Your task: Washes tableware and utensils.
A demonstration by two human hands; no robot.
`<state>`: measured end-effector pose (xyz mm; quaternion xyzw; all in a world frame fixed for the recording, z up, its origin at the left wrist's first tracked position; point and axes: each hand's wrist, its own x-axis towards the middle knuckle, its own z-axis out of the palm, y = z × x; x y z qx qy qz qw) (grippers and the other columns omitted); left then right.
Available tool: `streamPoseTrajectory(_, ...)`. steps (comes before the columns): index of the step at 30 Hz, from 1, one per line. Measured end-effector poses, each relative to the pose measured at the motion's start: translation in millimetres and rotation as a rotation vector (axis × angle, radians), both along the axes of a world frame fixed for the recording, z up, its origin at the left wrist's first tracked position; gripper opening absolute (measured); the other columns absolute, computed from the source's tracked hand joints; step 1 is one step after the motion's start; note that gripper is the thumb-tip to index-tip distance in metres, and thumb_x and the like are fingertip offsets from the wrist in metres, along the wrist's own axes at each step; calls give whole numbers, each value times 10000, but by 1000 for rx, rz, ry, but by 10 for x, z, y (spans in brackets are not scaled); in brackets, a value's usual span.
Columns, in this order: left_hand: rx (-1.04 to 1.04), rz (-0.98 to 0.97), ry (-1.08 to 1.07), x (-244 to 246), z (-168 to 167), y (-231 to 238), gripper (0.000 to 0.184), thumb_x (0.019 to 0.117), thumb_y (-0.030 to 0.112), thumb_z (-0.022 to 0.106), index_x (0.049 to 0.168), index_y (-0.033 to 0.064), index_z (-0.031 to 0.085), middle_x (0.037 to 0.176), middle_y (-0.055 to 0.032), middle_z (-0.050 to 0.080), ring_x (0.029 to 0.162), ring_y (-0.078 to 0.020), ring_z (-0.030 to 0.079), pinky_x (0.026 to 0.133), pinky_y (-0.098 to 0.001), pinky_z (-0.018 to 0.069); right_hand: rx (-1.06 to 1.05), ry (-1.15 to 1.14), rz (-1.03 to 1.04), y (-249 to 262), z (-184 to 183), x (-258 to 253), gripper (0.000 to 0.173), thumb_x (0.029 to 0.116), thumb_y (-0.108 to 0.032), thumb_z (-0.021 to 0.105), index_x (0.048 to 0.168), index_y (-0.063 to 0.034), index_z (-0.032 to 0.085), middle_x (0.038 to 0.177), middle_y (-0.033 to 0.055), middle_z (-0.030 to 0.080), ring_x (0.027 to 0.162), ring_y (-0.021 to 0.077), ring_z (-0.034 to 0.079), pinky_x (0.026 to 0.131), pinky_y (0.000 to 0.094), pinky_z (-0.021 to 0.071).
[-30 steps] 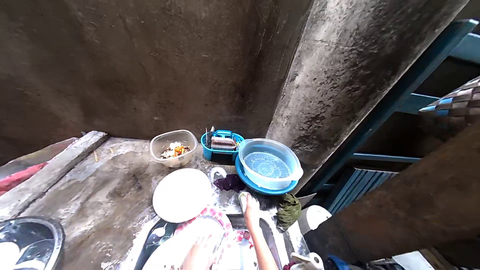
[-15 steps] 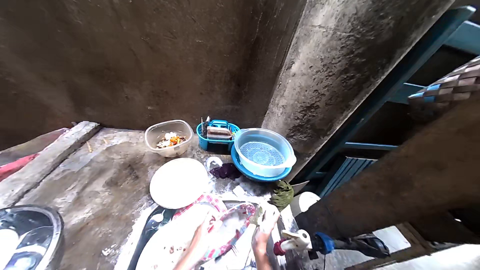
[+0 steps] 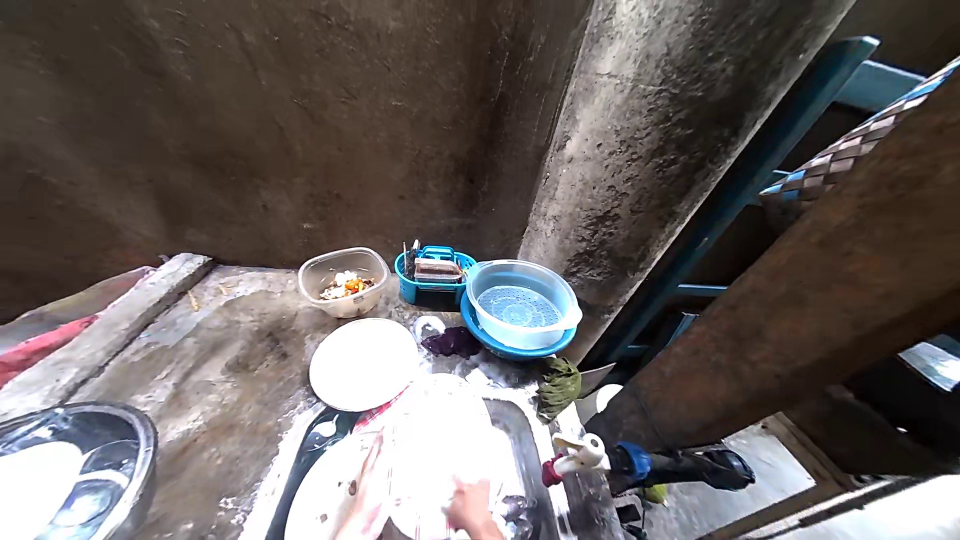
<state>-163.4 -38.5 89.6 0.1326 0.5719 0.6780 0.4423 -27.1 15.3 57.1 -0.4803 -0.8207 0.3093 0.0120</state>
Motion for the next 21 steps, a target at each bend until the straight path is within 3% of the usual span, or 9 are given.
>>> streamPoseTrajectory(4, -14, -76, 13, 250, -97, -152, 493, 1126, 196, 237, 1569, -22, 252, 1507, -207, 443, 1279, -156, 526, 1065, -335, 449, 472, 349, -329, 578, -344, -154, 292, 938, -95, 642, 1145, 97, 716, 1150, 323, 687, 1131, 495, 650, 992, 599, 503)
streamPoseTrajectory(7, 1, -37, 4, 291, -47, -69, 469, 1130, 211, 247, 1525, -26, 341, 1406, -172, 533, 1199, -121, 569, 1023, -300, 479, 143, 666, -278, 170, 10, -534, 353, 991, -160, 574, 1189, 119, 659, 1162, 296, 671, 1134, 414, 643, 1006, 548, 492)
streamPoseTrajectory(9, -22, 45, 20, 166, 31, 1, 414, 1132, 246, 263, 1366, -12, 487, 1085, -75, 627, 911, -62, 617, 802, -247, 532, 37, 762, -84, -231, -35, -429, 317, 970, -130, 577, 1121, 125, 688, 1080, 272, 703, 1045, 375, 685, 937, 531, 532)
streamPoseTrajectory(10, -27, 74, 22, 87, 61, 8, 417, 1133, 273, 274, 1340, 6, 520, 1027, -53, 657, 842, -44, 634, 740, -233, 547, 52, 740, 22, -322, -136, -259, 302, 960, -122, 609, 1136, 101, 712, 1109, 253, 719, 1068, 362, 697, 960, 529, 541)
streamPoseTrajectory(11, -13, 40, 11, 19, 90, -48, 450, 1136, 276, 251, 1417, 3, 472, 1153, -74, 646, 944, -48, 628, 827, -249, 539, 103, 636, 80, -327, -247, -59, 276, 942, -127, 649, 1111, 72, 737, 1085, 244, 732, 1051, 373, 707, 946, 546, 548)
streamPoseTrajectory(14, -34, -14, 2, 110, 84, -181, 440, 1133, 231, 252, 1447, -25, 424, 1169, -86, 621, 930, -38, 610, 819, -240, 525, 157, 202, -7, 126, -409, 258, 453, 927, -126, 667, 1355, 20, 638, 1282, 319, 645, 1221, 512, 599, 1039, 651, 442)
streamPoseTrajectory(16, -26, -54, -26, 261, 62, -216, 441, 1131, 218, 250, 1457, -37, 404, 1172, -85, 622, 942, -28, 614, 835, -235, 530, 288, 414, -222, 392, -412, 31, 414, 946, -73, 577, 1326, 84, 626, 1305, 342, 619, 1256, 505, 580, 1080, 613, 433)
streamPoseTrajectory(19, -9, -27, -48, 337, 66, -146, 423, 1132, 226, 261, 1412, -29, 450, 1104, -67, 642, 919, -31, 630, 831, -238, 544, 219, 757, -332, 93, -96, -513, 320, 948, -34, 606, 1194, 168, 630, 1142, 340, 664, 1095, 444, 658, 991, 535, 510)
streamPoseTrajectory(21, -11, -12, -37, 252, 86, -124, 439, 1134, 238, 243, 1402, -35, 458, 1113, -79, 620, 947, -51, 607, 863, -257, 520, 455, 817, -215, -247, -78, -623, 228, 835, -38, 694, 960, 150, 721, 853, 261, 730, 784, 375, 739, 756, 476, 602)
